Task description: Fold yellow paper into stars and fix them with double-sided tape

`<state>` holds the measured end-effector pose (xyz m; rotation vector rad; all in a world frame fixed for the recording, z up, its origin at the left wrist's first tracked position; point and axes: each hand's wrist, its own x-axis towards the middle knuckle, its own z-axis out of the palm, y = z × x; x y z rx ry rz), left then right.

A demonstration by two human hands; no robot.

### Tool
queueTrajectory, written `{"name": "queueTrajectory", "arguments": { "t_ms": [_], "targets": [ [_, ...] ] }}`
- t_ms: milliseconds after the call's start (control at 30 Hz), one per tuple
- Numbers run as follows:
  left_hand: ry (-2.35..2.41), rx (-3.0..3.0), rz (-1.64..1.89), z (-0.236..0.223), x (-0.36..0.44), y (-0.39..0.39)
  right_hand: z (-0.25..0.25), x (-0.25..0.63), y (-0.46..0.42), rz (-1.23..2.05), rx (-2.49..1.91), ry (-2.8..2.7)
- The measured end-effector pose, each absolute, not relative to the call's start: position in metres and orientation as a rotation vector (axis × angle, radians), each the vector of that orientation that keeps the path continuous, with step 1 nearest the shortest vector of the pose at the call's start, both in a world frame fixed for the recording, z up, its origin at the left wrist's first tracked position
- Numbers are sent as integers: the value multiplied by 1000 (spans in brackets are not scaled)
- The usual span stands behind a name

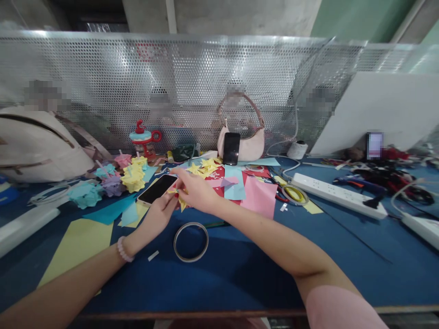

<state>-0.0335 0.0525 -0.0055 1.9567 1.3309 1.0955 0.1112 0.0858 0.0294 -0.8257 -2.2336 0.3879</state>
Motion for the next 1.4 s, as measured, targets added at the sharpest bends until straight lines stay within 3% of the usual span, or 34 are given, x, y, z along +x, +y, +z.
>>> {"name": "queueTrajectory", "arguments": {
  "t_ms": [100, 200, 600, 733, 1133, 1400],
  "targets": [
    [1257, 1911, 1102, -7, -34, 54, 28, 107, 81, 146, -861, -2285],
    [1254, 1835, 1083, -8, -35, 55, 31, 106, 78, 106, -887, -2304],
    [1106, 1719, 1012, 0, -32, 49, 50, 135, 100, 998, -682, -2280],
    [1076, 1690, 978, -4, -33, 49, 43, 136, 108, 1150, -636, -2252],
    [1056, 1466, 1044, -1, -29, 47, 42, 127, 100, 1158, -699, -2088],
    [1095, 1338, 1119, 7, -28, 43, 41, 121, 90, 962, -679, -2087]
  ]
}}
